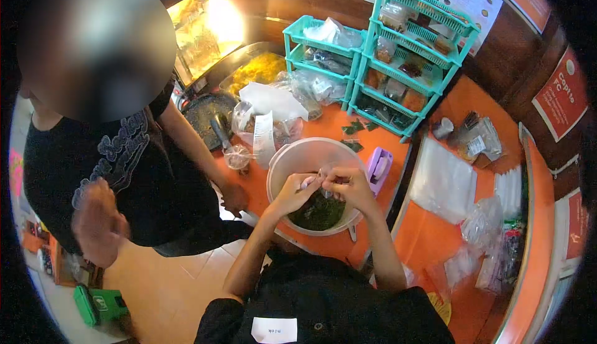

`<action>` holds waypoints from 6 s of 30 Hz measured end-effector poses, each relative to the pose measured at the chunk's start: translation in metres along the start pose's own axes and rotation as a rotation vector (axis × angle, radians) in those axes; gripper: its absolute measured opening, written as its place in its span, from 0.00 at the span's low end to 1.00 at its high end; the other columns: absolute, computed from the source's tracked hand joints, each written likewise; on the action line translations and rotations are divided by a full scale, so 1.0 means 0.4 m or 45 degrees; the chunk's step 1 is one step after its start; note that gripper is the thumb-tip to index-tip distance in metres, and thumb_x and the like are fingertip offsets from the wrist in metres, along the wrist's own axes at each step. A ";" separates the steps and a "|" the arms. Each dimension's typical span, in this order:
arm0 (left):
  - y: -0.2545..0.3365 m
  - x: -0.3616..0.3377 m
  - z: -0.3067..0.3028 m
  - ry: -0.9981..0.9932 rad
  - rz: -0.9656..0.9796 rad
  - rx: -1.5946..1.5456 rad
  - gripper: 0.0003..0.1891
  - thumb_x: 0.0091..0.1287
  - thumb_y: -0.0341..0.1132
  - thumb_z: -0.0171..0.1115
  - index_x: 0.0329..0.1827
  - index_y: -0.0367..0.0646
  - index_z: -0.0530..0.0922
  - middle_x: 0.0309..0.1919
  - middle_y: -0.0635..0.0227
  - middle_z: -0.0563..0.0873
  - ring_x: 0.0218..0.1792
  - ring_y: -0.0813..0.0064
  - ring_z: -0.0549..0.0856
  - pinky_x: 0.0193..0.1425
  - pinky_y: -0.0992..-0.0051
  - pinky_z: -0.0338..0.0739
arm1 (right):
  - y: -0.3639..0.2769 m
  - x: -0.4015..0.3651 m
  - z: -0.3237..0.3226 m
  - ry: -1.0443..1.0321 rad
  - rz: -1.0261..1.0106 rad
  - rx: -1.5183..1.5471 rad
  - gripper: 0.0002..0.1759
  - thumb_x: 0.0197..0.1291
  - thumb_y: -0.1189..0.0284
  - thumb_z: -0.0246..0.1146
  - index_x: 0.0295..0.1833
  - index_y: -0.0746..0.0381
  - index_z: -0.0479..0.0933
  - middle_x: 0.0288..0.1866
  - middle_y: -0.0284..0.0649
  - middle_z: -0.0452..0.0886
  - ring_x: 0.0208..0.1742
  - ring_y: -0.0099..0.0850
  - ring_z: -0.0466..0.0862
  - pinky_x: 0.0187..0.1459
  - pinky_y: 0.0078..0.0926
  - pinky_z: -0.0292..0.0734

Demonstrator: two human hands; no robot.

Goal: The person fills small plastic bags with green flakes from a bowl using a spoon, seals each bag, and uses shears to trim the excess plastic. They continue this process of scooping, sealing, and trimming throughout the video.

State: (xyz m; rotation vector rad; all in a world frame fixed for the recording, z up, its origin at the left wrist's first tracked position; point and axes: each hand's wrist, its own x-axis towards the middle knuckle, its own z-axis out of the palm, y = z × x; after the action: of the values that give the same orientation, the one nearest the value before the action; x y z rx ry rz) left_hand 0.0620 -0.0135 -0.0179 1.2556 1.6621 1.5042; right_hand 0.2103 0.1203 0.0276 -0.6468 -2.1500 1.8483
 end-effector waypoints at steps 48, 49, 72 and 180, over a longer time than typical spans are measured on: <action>-0.002 0.058 -0.059 0.618 0.109 -0.048 0.22 0.57 0.31 0.78 0.53 0.41 0.80 0.45 0.59 0.90 0.46 0.67 0.90 0.52 0.67 0.84 | 0.145 0.253 0.018 -0.534 -0.109 -1.208 0.07 0.55 0.76 0.67 0.40 0.63 0.84 0.27 0.42 0.85 0.31 0.37 0.85 0.35 0.42 0.80; 0.002 0.053 -0.057 0.621 -0.012 -0.216 0.22 0.57 0.31 0.78 0.53 0.40 0.79 0.46 0.58 0.90 0.47 0.69 0.90 0.54 0.67 0.84 | 0.169 0.274 0.037 -0.730 0.053 -1.331 0.07 0.53 0.75 0.67 0.39 0.62 0.84 0.27 0.42 0.86 0.32 0.39 0.85 0.37 0.44 0.80; -0.067 0.061 -0.054 0.694 0.049 0.069 0.24 0.59 0.39 0.79 0.56 0.40 0.79 0.45 0.60 0.90 0.49 0.70 0.89 0.55 0.68 0.84 | 0.325 0.333 0.091 -0.778 -1.175 -1.578 0.19 0.58 0.74 0.61 0.56 0.55 0.82 0.59 0.45 0.82 0.58 0.48 0.82 0.66 0.48 0.73; -0.023 0.030 0.006 0.636 0.139 -0.014 0.05 0.67 0.31 0.73 0.36 0.39 0.86 0.18 0.82 0.71 0.22 0.91 0.64 0.25 0.80 0.56 | 0.097 0.095 0.053 0.364 -0.585 -0.174 0.06 0.59 0.75 0.71 0.38 0.63 0.80 0.34 0.40 0.87 0.38 0.35 0.88 0.45 0.31 0.81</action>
State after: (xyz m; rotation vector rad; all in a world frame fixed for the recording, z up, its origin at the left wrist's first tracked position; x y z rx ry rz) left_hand 0.0569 -0.0010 -0.0250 1.0304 1.9063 2.0131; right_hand 0.1745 0.1239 -0.0181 -0.3706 -2.0320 1.2981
